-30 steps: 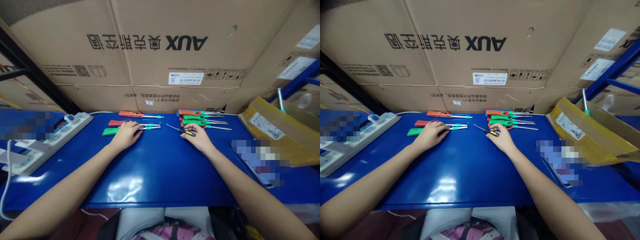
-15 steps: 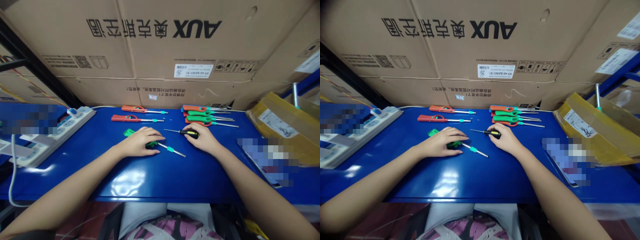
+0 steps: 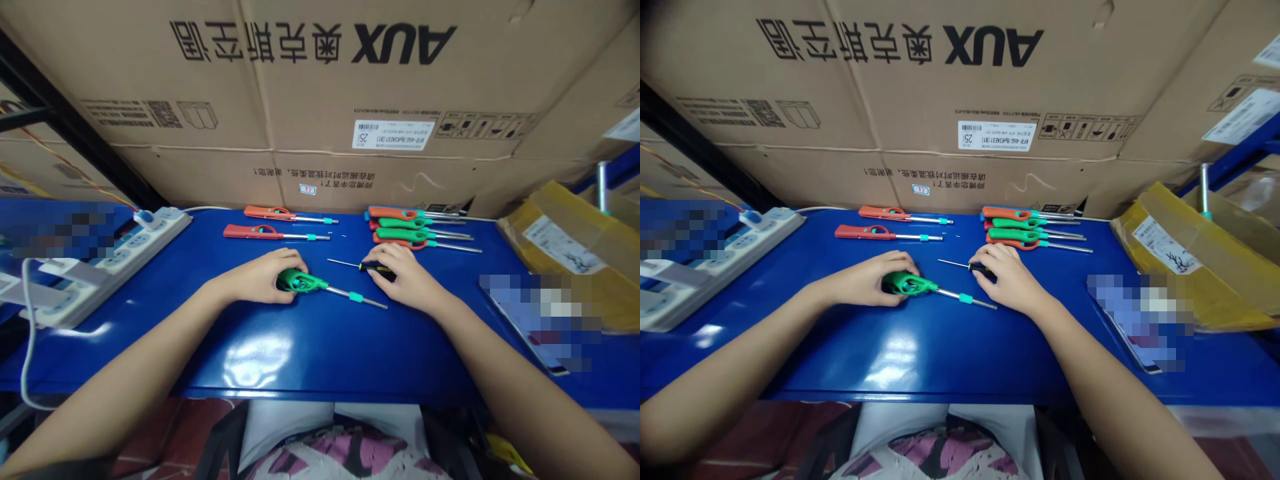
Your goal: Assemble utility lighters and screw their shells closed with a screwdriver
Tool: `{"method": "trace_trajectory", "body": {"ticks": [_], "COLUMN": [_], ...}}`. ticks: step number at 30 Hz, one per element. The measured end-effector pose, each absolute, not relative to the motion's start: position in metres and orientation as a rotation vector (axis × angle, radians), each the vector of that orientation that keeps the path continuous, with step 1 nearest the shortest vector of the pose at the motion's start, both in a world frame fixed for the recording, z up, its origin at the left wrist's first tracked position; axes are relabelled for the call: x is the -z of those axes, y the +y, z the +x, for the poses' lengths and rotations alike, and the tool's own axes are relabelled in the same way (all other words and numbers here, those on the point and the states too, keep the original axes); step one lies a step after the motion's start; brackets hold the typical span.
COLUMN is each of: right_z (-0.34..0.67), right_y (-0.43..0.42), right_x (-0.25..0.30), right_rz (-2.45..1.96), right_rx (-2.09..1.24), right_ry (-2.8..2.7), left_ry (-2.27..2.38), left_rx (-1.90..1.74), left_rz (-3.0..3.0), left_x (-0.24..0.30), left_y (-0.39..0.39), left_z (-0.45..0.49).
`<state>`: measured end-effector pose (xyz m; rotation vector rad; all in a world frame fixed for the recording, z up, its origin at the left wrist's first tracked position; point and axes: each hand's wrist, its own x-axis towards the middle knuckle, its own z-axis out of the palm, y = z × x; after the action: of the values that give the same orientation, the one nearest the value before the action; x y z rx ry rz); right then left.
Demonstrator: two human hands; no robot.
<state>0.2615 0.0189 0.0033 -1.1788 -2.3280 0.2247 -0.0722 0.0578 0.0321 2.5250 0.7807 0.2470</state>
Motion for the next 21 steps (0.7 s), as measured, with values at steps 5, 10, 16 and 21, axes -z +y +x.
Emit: {"method": "trace_trajectory", "body": {"ticks": [5, 10, 16, 21], "right_z": [0.246, 0.239, 0.239, 0.242], "right_y": [0.004, -0.005, -0.003, -0.004], "right_x": [-0.015, -0.022, -0.018, -0.019], "right_rz": [-1.055, -0.937, -0.906, -0.913], "right_rx": [-0.238, -0.365, -0.408, -0.425], "right_ry": [-2.395, -2.529, -2.585, -2.561], "left_ry": [0.684, 0.619, 0.718, 0.696], "left_rx": [-0.385, -0.337, -0.267, -0.272], "left_rz": [2.545, 2.639, 2.591, 2.517], "left_x": [-0.017, -0.022, -0.032, -0.028], "left_y": [0.039, 0.031, 0.05, 0.052], "left_z": [-0.044, -0.038, -0.064, -0.064]}}
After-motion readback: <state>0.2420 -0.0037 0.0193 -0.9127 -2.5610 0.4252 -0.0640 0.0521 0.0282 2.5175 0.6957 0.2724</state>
